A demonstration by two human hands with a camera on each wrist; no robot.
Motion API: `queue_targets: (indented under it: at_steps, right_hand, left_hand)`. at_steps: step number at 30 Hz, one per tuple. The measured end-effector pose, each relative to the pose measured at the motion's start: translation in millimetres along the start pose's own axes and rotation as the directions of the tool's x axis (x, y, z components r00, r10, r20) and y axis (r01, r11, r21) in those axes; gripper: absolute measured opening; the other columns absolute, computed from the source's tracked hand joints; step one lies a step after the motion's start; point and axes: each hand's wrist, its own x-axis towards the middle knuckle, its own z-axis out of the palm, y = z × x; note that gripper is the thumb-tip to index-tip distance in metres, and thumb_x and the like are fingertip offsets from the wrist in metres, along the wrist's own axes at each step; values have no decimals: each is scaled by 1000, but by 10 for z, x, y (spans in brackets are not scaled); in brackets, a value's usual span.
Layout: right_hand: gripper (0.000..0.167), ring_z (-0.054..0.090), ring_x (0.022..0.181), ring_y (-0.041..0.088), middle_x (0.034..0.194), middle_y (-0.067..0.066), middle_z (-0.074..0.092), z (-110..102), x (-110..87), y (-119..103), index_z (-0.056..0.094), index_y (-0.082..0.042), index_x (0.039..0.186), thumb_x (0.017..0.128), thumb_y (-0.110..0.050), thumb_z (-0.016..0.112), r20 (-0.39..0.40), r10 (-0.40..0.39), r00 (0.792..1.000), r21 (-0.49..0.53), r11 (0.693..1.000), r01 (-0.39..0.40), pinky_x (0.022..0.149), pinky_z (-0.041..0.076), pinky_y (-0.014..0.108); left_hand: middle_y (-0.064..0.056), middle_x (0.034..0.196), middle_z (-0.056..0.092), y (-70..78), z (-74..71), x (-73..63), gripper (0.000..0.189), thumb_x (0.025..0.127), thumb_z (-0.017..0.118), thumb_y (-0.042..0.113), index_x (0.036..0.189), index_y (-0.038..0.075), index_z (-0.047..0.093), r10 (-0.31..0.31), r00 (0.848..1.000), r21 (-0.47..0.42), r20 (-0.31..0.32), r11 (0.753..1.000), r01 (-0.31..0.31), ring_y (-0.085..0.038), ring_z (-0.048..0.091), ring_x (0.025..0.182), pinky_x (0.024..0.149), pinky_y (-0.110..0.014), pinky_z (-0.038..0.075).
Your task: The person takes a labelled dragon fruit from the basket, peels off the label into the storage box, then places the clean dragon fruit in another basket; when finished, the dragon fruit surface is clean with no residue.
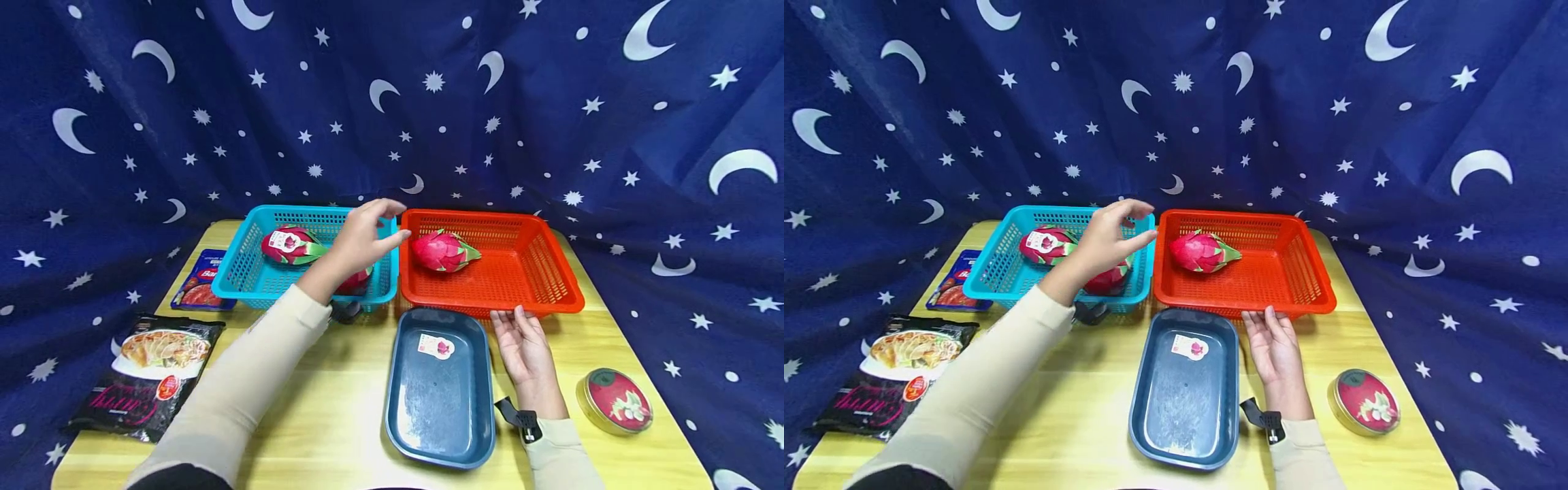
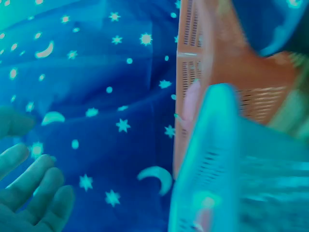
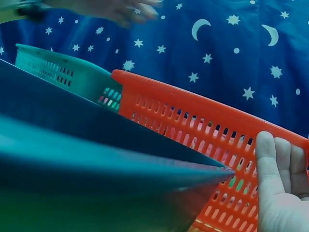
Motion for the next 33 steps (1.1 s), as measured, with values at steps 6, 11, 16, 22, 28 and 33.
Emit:
queue_targets:
  at_steps: [6, 11, 16, 22, 28, 33]
  right_hand:
    - [12, 69, 98, 32, 102, 22, 68, -3, -34, -15, 61, 7, 106, 108, 0, 52, 21, 5, 1000, 37, 999, -6, 103, 53, 41]
    - [14, 69, 97, 32, 100, 20, 66, -10, -37, -31, 63, 6, 105, 109, 0, 51, -20, 2, 1000, 33, 999, -1, 102, 54, 41]
    - [14, 69, 98, 32, 100, 20, 66, -21, -33, -29, 62, 5, 105, 109, 0, 50, -25, 7, 1000, 54, 999, -6, 103, 53, 41]
    - [17, 69, 98, 32, 102, 21, 67, -42, -36, -15, 62, 6, 108, 110, -2, 48, -19, 11, 1000, 60, 998, -10, 102, 54, 41]
    - [16, 69, 99, 32, 102, 21, 67, -26, -12, 8, 61, 7, 110, 110, -2, 48, -2, 25, 1000, 46, 999, -24, 103, 53, 41]
    - [16, 68, 101, 33, 104, 22, 66, -1, 9, 34, 59, 7, 111, 110, -1, 46, 10, 38, 999, 58, 998, -39, 104, 52, 42]
  left_hand:
    - [-7, 101, 74, -110, -221, -906, 20, 95, 80, 7, 111, 0, 72, -216, 946, -310, -242, 941, 136, -23, 69, 88, 76, -33, 58]
    - [-15, 101, 70, -239, -260, -1440, 20, 98, 76, 5, 110, -8, 67, -425, 879, -506, -216, 819, 272, -25, 68, 85, 76, -26, 58]
    - [-18, 96, 67, -342, -243, -1732, 18, 99, 73, 0, 109, -11, 63, -547, 796, -606, -260, 734, 307, -23, 69, 78, 71, -29, 61]
    - [-22, 87, 65, -510, -170, -1955, 16, 101, 72, 8, 99, -5, 62, -691, 650, -654, -316, 655, 379, -30, 67, 73, 67, -33, 61]
    - [-18, 85, 59, -643, -80, -2036, 35, 104, 72, 26, 95, -2, 54, -822, 505, -835, -263, 456, 309, -25, 63, 71, 68, -35, 60]
    - [-6, 88, 55, -713, -28, -2029, 29, 109, 63, 31, 99, 6, 52, -866, 476, -958, -152, 247, 144, -20, 56, 78, 74, -32, 55]
